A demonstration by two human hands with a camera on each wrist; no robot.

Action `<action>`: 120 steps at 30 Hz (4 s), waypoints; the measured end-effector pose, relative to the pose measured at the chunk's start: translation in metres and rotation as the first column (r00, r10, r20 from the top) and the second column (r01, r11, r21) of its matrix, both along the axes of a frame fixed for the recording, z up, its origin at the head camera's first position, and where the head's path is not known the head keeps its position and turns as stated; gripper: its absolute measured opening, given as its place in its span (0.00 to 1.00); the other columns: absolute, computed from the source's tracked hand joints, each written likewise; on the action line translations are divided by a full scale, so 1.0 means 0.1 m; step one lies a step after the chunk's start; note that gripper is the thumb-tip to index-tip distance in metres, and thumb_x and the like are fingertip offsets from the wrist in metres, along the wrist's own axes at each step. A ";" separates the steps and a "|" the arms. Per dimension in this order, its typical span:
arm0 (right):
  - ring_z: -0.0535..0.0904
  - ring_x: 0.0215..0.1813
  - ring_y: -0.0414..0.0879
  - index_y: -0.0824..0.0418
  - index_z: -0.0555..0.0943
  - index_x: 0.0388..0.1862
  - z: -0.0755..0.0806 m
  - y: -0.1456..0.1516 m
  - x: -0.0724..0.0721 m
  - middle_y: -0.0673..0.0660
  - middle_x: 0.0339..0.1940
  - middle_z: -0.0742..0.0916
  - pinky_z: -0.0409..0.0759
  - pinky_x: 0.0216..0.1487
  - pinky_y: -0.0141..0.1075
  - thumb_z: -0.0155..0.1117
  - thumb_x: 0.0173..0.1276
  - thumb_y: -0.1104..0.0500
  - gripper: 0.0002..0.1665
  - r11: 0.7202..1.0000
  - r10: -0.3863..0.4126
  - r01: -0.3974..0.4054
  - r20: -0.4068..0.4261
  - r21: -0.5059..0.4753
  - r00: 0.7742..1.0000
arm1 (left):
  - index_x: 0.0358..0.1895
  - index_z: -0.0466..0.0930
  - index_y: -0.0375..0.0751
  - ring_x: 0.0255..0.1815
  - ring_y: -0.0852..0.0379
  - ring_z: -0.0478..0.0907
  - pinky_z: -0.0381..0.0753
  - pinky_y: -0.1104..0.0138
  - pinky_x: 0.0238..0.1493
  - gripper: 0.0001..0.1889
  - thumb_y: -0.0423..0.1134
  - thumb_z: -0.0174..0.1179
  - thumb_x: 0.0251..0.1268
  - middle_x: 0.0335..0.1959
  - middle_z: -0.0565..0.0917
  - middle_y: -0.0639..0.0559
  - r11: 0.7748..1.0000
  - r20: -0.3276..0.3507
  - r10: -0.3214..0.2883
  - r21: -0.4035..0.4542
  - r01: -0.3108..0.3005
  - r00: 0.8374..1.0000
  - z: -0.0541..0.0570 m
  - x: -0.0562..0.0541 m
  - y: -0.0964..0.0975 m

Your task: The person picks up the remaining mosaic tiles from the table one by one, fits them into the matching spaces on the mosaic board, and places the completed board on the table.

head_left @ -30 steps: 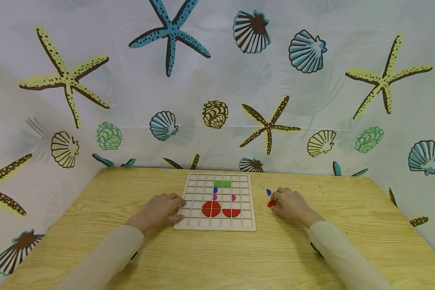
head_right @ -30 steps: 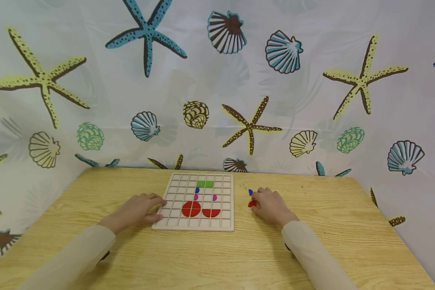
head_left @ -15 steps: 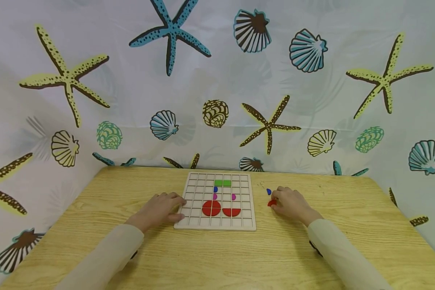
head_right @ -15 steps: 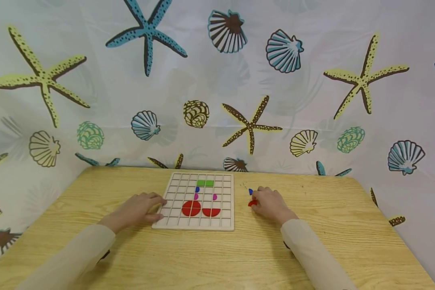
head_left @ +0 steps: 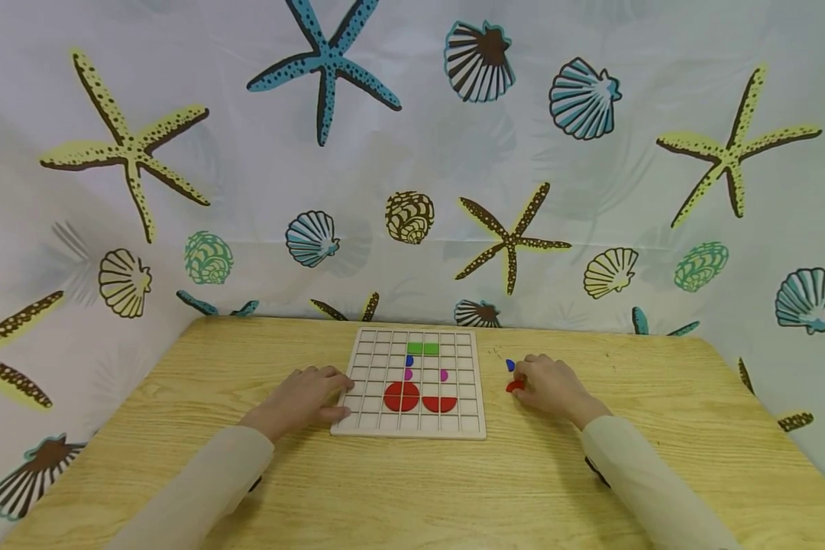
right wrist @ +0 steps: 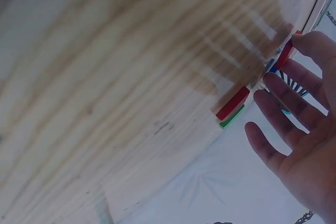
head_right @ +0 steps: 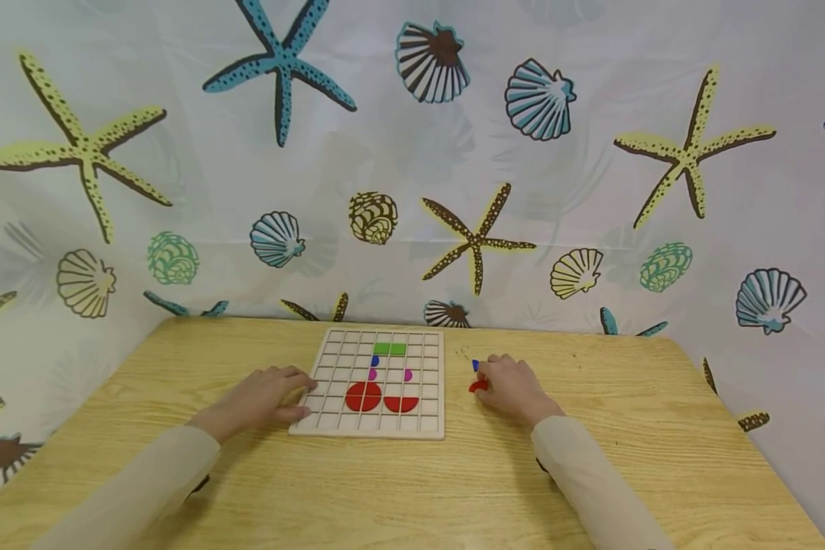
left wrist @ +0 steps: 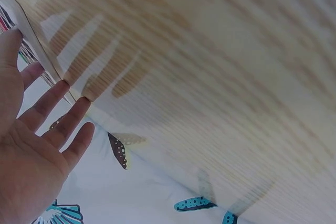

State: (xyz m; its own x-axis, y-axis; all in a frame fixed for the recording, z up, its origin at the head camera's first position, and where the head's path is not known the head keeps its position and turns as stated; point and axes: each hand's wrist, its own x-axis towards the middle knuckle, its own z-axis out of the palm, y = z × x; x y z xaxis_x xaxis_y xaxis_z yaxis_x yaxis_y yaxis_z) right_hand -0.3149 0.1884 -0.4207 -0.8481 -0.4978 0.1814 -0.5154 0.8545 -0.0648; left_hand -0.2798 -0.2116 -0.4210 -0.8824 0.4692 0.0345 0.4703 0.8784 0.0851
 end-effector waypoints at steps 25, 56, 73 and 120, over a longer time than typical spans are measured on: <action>0.75 0.38 0.47 0.54 0.79 0.32 0.13 -0.44 0.05 0.51 0.34 0.81 0.75 0.38 0.45 0.64 0.58 0.52 0.08 0.999 0.053 -0.053 0.000 -0.003 0.999 | 0.55 0.76 0.47 0.53 0.42 0.74 0.70 0.45 0.52 0.23 0.54 0.57 0.59 0.55 0.76 0.45 1.000 0.006 0.000 0.024 -0.001 1.000 -0.02 0.01 -0.01; 0.73 0.39 0.44 0.53 0.80 0.40 0.16 -1.09 0.03 0.48 0.38 0.82 0.74 0.42 0.40 0.62 0.60 0.45 0.15 0.984 0.151 -0.153 0.025 0.090 0.988 | 0.54 0.76 0.48 0.52 0.41 0.75 0.71 0.46 0.50 0.23 0.54 0.57 0.59 0.55 0.76 0.45 1.000 -0.005 -0.018 0.016 0.018 1.000 -0.02 -0.01 -0.01; 0.74 0.41 0.45 0.52 0.80 0.42 0.11 -1.18 0.02 0.49 0.40 0.82 0.74 0.43 0.42 0.60 0.62 0.46 0.15 0.978 0.157 -0.158 0.019 0.135 0.987 | 0.54 0.76 0.47 0.52 0.42 0.74 0.71 0.46 0.51 0.23 0.54 0.58 0.59 0.55 0.76 0.45 1.000 0.003 -0.005 0.016 0.005 1.000 -0.02 0.00 -0.01; 0.72 0.40 0.45 0.51 0.81 0.44 0.07 -1.10 0.00 0.49 0.40 0.82 0.73 0.40 0.40 0.59 0.64 0.50 0.12 0.984 0.168 -0.171 0.079 0.044 0.983 | 0.53 0.76 0.47 0.50 0.42 0.75 0.72 0.47 0.49 0.22 0.54 0.58 0.59 0.53 0.77 0.45 1.000 -0.020 -0.018 0.014 0.019 1.000 0.01 0.03 0.00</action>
